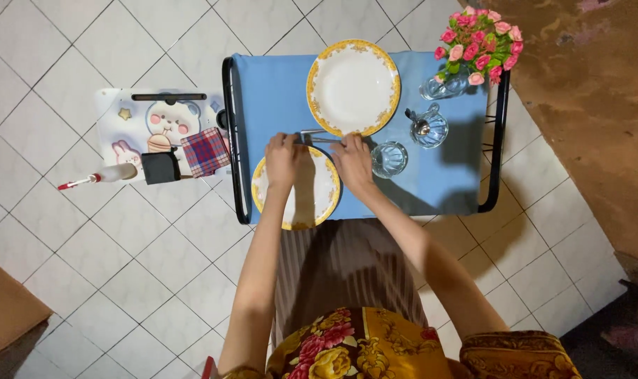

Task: Setting a small table with plates, glasses, cutlery, and a vase of flowers

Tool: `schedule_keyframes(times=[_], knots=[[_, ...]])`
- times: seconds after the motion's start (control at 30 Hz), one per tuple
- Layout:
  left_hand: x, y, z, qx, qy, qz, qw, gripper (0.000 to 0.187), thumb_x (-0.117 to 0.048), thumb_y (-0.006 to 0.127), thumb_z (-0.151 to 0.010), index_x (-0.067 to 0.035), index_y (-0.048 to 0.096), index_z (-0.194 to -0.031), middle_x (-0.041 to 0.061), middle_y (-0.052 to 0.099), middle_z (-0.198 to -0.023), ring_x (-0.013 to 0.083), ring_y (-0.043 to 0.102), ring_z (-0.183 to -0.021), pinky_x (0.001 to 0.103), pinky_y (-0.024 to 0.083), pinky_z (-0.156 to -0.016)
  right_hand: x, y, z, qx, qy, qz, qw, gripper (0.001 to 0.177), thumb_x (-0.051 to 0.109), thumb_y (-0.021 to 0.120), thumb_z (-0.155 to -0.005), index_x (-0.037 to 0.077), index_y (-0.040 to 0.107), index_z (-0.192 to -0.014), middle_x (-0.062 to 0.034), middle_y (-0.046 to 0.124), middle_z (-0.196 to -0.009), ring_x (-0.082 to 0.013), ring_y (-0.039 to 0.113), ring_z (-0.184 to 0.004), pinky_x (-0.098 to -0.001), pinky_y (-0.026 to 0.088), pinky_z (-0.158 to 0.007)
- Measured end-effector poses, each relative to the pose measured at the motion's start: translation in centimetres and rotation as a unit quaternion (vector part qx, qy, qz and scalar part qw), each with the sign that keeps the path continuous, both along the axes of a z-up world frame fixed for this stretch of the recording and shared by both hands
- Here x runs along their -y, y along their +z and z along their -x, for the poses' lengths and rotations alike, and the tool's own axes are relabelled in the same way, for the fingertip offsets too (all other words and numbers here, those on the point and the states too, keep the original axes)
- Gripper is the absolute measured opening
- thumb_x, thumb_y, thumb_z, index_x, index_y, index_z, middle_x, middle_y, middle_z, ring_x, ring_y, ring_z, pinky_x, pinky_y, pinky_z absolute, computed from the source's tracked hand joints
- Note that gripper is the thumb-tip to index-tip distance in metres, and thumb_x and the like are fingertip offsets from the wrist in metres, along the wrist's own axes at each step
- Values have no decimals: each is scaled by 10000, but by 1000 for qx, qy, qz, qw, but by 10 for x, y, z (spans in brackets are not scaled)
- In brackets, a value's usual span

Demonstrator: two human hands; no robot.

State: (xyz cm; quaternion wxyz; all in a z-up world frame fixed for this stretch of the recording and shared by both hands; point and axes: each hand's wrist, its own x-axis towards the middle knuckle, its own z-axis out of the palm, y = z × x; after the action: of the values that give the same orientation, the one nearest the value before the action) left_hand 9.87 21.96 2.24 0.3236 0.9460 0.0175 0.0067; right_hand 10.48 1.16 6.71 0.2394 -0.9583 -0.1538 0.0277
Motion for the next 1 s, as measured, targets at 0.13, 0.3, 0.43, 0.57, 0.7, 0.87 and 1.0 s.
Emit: schedule_keyframes(times=[0.13,0.3,0.43,0.57,0.7,0.87,1.0], knots=[[12,-43,-35,-47,-51,-46,997,339,-78,769,-784,-90,693,-1114,113,654,-1084,339,608,-1058,481,476,-896,-9,-20,-32,53,64,56,995,262,114,729,-832,124,761,-1092,-86,568,-1024,-288,538,-1071,-415,441,-915],[15,-59,-61,-169,-107,-76,977,498,-158,885,-672,-91,680,-1121,124,647,-1119,348,593,-1106,488,466,-928,-21,-57,-46,77,145,202,966,290,176,663,-851,118,749,-1121,-76,571,-1050,-274,523,-1108,-380,406,-914],[19,-72,-71,-195,-125,-96,968,504,-130,896,-637,-103,681,-1092,117,648,-1153,339,600,-1130,475,479,-941,-28,-66,-49,102,165,278,941,300,177,627,-851,119,732,-1126,-66,580,-1083,-255,514,-1138,-365,393,-945],[24,-111,-70,-180,-150,-117,965,449,-56,829,-696,-95,670,-1113,140,652,-1158,349,619,-1117,455,504,-935,-29,-71,-54,96,177,313,928,249,179,620,-849,111,718,-1068,-74,587,-1106,-251,509,-1177,-391,369,-1022],[29,-143,-67,-153,-162,-135,965,408,-13,779,-750,-69,650,-1132,145,657,-1165,342,638,-1106,447,516,-922,-30,-72,-56,78,183,317,927,205,170,629,-837,101,712,-1012,-84,597,-1128,-255,508,-1192,-410,351,-1082],[26,-126,-71,-177,-177,-142,958,462,-46,809,-701,-45,639,-1131,141,651,-1155,330,638,-1101,446,518,-910,-31,-78,-57,83,171,284,940,184,153,639,-835,86,709,-991,-93,601,-1103,-262,518,-1187,-406,359,-1075],[26,-110,-78,-184,-191,-145,953,453,-72,823,-687,-25,637,-1097,162,667,-1125,340,651,-1068,453,535,-872,-32,-86,-58,74,156,242,955,177,158,648,-826,70,712,-965,-98,602,-1072,-252,528,-1165,-386,370,-1011]])
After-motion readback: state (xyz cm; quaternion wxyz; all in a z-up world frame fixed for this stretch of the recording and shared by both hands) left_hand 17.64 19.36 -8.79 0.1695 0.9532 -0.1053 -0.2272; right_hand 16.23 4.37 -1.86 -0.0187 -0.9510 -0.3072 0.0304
